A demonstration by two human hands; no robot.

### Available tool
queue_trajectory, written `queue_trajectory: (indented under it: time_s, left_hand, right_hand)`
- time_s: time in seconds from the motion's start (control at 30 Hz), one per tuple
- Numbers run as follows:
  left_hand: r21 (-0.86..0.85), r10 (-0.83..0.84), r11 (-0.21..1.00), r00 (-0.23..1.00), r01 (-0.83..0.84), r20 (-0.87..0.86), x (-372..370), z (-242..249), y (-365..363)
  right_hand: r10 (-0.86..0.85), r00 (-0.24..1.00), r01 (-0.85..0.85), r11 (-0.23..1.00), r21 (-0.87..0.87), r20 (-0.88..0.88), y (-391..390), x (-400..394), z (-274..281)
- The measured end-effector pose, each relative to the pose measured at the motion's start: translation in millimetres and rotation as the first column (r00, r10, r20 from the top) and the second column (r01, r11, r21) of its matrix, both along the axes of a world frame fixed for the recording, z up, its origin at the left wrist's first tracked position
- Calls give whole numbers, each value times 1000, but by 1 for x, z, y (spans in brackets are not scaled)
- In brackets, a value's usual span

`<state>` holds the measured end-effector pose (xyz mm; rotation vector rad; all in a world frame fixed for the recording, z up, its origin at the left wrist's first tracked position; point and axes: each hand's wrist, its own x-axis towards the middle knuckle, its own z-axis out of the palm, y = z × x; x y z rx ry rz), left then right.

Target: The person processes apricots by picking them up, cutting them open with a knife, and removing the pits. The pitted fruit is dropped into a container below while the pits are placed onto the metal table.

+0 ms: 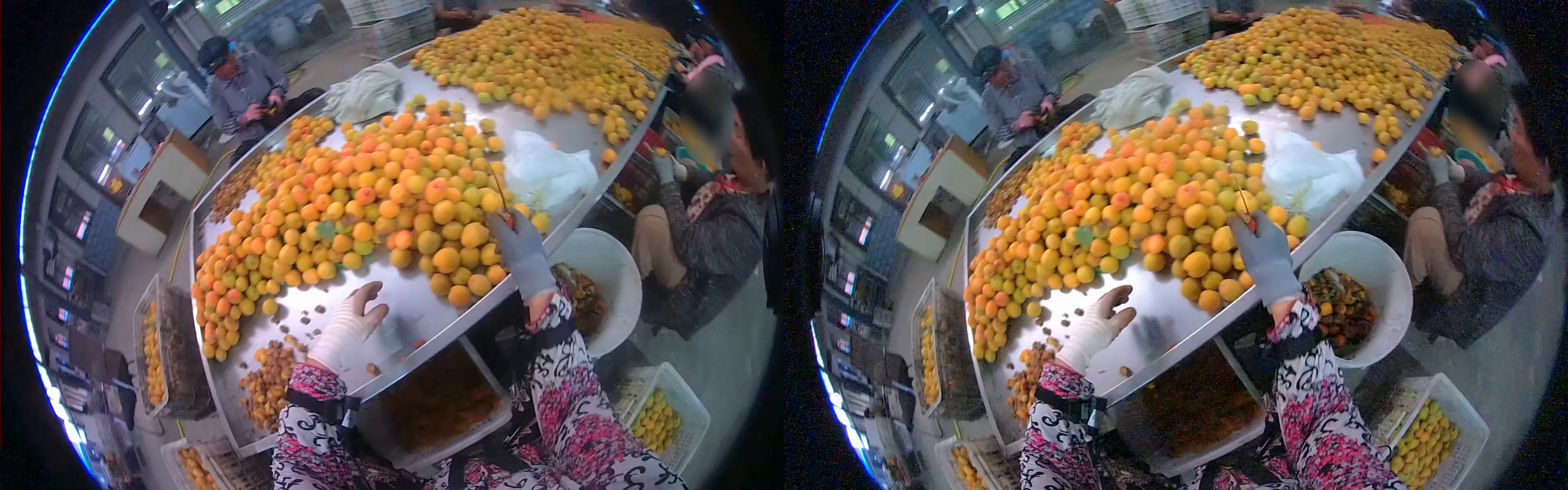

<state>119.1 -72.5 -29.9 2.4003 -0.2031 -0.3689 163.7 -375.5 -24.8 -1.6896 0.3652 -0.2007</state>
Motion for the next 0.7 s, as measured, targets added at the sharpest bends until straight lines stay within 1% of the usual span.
queue_trajectory:
  time_s: [0.03,0.07,0.1,0.13,0.2,0.23,0.27,0.3,0.33,0.4,0.47,0.5,0.53,0.57,0.6,0.67,0.7]
  left_hand:
    - [-28,47,998,997,-48,-60,5,-6,-17]
    - [-53,91,994,989,-98,-120,11,-12,-32]
    - [-37,32,999,994,-36,-105,16,-17,-47]
    - [85,-42,995,999,44,-24,14,-20,-57]
    - [16,14,1000,999,-13,-36,8,-19,-83]
    - [10,0,1000,999,1,-39,8,-24,-87]
    - [-17,62,998,997,-63,-44,10,-28,-92]
    - [-43,127,991,991,-129,-50,12,-30,-96]
    - [-45,117,992,992,-120,-50,12,-31,-99]
    - [-61,151,986,985,-157,-84,7,-19,-105]
    - [-57,161,985,984,-165,-76,8,-23,-104]
    - [-36,149,988,988,-148,36,12,-29,-98]
    - [-16,135,991,980,-134,149,15,-32,-96]
    - [-56,154,988,958,-145,242,16,-28,-98]
    - [-59,153,988,958,-143,241,20,-28,-99]
    - [-36,112,994,952,-106,286,26,-28,-97]
    - [-20,132,991,983,-130,126,30,-29,-96]
  right_hand:
    - [-34,999,31,980,-197,-9,-14,6,-1]
    - [-68,998,57,920,-387,-13,-29,12,-1]
    - [-69,996,32,875,-483,-58,-45,20,-2]
    - [-89,995,53,870,-491,-52,-58,27,-3]
    - [-115,986,22,801,-598,-118,-80,36,-8]
    - [-94,987,-13,760,-650,-129,-88,41,-12]
    - [-109,985,-3,757,-653,-130,-94,45,-14]
    - [-110,980,-30,740,-672,-164,-98,52,-16]
    - [-109,974,-59,722,-689,-198,-101,58,-17]
    - [-109,971,-72,712,-698,-211,-108,64,-12]
    - [-40,959,-138,798,-586,-280,-118,72,-16]
    - [-47,958,-135,796,-590,-282,-121,73,-20]
    - [-63,952,-150,758,-635,-300,-123,73,-24]
    - [-78,946,-167,717,-677,-316,-124,73,-23]
    - [-80,945,-166,715,-679,-316,-126,74,-23]
    - [-46,933,-251,626,-738,-356,-124,71,-22]
    - [-36,932,-264,613,-745,-360,-121,70,-22]
